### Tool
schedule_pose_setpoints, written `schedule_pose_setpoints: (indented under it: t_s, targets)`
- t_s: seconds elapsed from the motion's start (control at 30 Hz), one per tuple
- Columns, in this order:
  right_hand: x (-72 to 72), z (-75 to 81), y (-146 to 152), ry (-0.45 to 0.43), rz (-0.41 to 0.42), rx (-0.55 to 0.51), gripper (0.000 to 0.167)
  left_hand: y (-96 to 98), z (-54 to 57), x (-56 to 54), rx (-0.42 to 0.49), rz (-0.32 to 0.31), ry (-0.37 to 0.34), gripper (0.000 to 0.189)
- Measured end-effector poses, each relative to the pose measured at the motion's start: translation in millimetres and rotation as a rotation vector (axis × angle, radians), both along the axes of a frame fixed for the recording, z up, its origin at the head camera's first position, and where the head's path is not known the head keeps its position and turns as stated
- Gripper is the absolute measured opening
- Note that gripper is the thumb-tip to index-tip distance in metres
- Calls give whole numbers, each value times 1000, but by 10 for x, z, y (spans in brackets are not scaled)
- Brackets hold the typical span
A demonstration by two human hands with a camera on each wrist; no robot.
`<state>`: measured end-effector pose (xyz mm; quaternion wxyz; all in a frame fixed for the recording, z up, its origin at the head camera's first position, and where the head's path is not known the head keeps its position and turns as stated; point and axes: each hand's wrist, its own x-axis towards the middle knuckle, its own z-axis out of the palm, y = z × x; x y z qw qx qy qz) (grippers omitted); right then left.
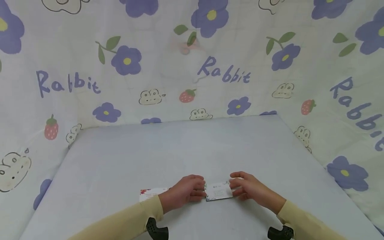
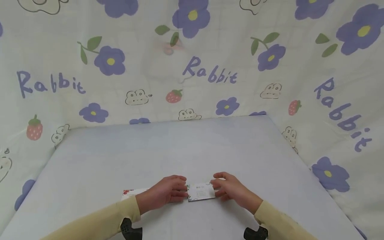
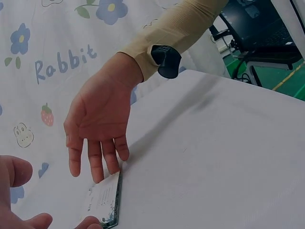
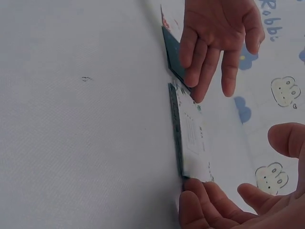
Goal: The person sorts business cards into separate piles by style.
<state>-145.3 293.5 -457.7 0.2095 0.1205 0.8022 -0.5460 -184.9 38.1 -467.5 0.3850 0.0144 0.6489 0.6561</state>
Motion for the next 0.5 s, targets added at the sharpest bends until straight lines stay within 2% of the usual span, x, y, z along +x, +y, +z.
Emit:
schedule_pose_setpoints:
  t_s: [0.5]
  targets:
    - [41, -42, -20, -2, -26, -4, 58, -19, -63, 5, 14, 7, -1, 56]
